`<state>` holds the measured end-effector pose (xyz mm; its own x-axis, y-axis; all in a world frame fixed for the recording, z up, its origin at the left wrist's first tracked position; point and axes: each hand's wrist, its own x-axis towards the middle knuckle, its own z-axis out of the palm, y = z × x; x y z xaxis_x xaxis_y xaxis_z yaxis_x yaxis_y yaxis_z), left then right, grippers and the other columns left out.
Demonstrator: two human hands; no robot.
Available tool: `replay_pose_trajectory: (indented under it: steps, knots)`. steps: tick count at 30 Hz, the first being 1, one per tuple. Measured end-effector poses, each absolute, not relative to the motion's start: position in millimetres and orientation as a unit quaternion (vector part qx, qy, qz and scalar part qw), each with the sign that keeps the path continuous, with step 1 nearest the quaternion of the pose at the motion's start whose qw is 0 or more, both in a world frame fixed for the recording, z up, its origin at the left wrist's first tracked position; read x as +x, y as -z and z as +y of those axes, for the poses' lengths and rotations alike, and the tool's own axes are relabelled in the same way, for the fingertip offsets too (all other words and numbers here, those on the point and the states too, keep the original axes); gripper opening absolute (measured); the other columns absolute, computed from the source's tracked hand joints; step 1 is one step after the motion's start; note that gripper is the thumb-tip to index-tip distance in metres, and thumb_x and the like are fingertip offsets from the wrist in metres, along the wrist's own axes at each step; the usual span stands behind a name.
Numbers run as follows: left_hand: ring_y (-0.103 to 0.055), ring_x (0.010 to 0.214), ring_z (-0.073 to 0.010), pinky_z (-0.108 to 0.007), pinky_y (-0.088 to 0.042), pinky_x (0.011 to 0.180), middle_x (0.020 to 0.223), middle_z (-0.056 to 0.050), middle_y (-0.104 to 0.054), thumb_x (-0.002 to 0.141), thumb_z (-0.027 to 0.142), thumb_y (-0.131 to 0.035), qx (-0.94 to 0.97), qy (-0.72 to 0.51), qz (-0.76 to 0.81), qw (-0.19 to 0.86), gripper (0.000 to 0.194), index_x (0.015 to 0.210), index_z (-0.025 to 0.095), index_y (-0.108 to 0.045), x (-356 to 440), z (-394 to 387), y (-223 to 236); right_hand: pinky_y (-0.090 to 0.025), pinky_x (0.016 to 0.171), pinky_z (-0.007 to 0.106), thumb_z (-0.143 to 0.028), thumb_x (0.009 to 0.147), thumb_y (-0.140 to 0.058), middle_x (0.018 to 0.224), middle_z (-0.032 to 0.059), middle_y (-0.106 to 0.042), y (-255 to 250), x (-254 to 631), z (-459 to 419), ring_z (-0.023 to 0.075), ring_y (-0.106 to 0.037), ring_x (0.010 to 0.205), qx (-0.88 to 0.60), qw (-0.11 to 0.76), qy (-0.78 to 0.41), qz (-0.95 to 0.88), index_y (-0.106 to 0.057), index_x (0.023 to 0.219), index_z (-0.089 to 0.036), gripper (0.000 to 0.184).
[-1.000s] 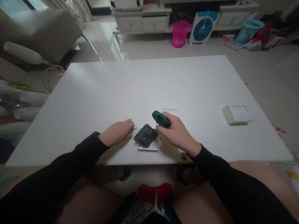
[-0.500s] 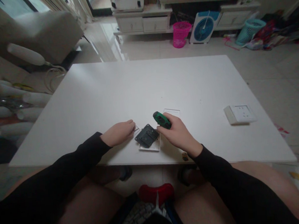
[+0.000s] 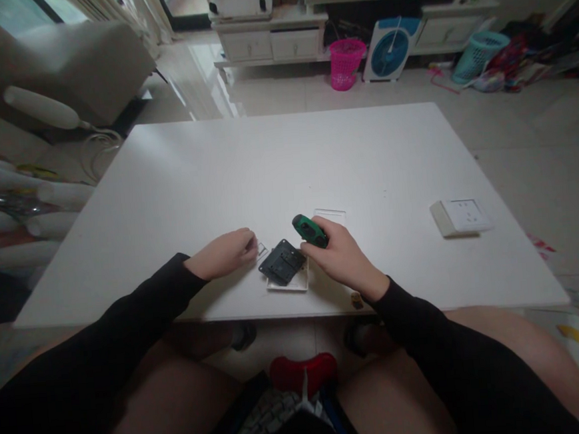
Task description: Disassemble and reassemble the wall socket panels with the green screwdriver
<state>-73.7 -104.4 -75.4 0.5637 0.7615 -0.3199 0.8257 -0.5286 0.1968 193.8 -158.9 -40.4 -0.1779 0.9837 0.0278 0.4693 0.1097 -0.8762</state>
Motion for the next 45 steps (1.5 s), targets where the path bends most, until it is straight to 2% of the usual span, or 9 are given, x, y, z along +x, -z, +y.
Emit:
replay_pose_trajectory:
  steps: [7,13,17,22,25,30,34,38,45]
  knots:
    - [-0.068,0.089,-0.0230,-0.032,-0.048,0.077,0.102,-0.011,-0.072,0.095,0.023,-0.053,0.835,0.068,0.511,0.193,0.017,0.101,0.014,-0.067,-57.3,-109.8,87.2,-0.041,0.076,0.036,-0.029,0.081,-0.064,0.086,0.0028,-0.064,41.4,194.0,-158.8,0.0215,-0.057,0.082,-0.544,0.337,-0.383,-0.666,-0.061,0.083,-0.021,0.009]
    - [-0.066,0.083,-0.0241,-0.033,-0.043,0.071,0.093,-0.010,-0.071,0.093,0.021,-0.053,0.829,0.069,0.515,0.206,0.014,0.087,0.017,-0.065,-58.8,-112.3,86.4,-0.041,0.077,0.036,-0.027,0.081,-0.064,0.083,0.0008,-0.061,40.5,193.4,-158.5,0.0201,-0.055,0.081,-0.537,0.348,-0.395,-0.659,-0.061,0.084,-0.021,0.008]
    - [-0.062,0.078,-0.0223,-0.033,-0.041,0.069,0.089,-0.009,-0.068,0.093,0.023,-0.053,0.830,0.039,0.509,0.224,0.013,0.085,0.018,-0.061,-62.2,-109.1,81.5,-0.041,0.076,0.034,-0.024,0.082,-0.064,0.084,-0.0001,-0.061,41.2,193.1,-157.9,0.0185,-0.054,0.079,-0.524,0.357,-0.403,-0.660,-0.060,0.084,-0.021,0.006]
    - [-0.057,0.072,-0.0185,-0.030,-0.041,0.067,0.081,-0.003,-0.064,0.092,0.034,-0.056,0.793,-0.092,0.485,0.357,0.017,0.088,0.019,-0.061,-62.1,-116.7,60.4,-0.040,0.071,0.031,-0.024,0.083,-0.069,0.078,-0.0023,-0.059,42.9,191.9,-159.4,0.0163,-0.052,0.074,-0.528,0.346,-0.412,-0.657,-0.061,0.082,-0.021,0.008]
    - [-0.052,0.066,-0.0155,-0.027,-0.039,0.062,0.074,0.001,-0.058,0.093,0.040,-0.056,0.767,-0.126,0.446,0.443,0.021,0.089,0.020,-0.062,-54.9,-132.0,43.9,-0.042,0.072,0.031,-0.029,0.085,-0.073,0.079,-0.0019,-0.063,43.3,188.4,-162.8,0.0160,-0.055,0.074,-0.513,0.334,-0.447,-0.653,-0.066,0.085,-0.020,0.011]
    - [-0.047,0.062,-0.0131,-0.026,-0.036,0.060,0.069,0.003,-0.054,0.094,0.036,-0.057,0.771,-0.109,0.402,0.482,0.018,0.087,0.020,-0.060,-43.9,-150.2,29.9,-0.045,0.074,0.030,-0.033,0.089,-0.075,0.084,-0.0009,-0.069,43.8,181.8,-170.3,0.0156,-0.058,0.077,-0.451,0.311,-0.502,-0.669,-0.070,0.091,-0.020,0.013]
    - [-0.045,0.063,-0.0125,-0.026,-0.036,0.061,0.068,0.004,-0.052,0.094,0.035,-0.057,0.752,-0.114,0.391,0.519,0.018,0.086,0.019,-0.058,-42.2,-151.5,30.7,-0.043,0.070,0.028,-0.030,0.091,-0.072,0.081,-0.0016,-0.068,45.3,180.0,-174.1,0.0148,-0.058,0.075,-0.436,0.302,-0.498,-0.686,-0.070,0.090,-0.020,0.010]
    - [-0.046,0.065,-0.0124,-0.025,-0.036,0.061,0.069,0.004,-0.051,0.094,0.034,-0.058,0.738,-0.123,0.393,0.535,0.017,0.087,0.018,-0.060,-42.6,-151.6,34.4,-0.043,0.070,0.027,-0.023,0.089,-0.072,0.082,-0.0024,-0.069,47.1,179.0,-175.0,0.0141,-0.058,0.075,-0.429,0.311,-0.492,-0.690,-0.071,0.091,-0.021,0.004]
    - [-0.046,0.066,-0.0119,-0.025,-0.038,0.062,0.073,0.004,-0.053,0.094,0.037,-0.063,0.701,-0.117,0.380,0.592,0.022,0.096,0.016,-0.064,-42.9,-151.3,38.9,-0.040,0.069,0.026,-0.017,0.084,-0.070,0.081,-0.0029,-0.069,43.8,178.4,-175.1,0.0128,-0.055,0.073,-0.408,0.298,-0.506,-0.698,-0.071,0.090,-0.019,0.006]
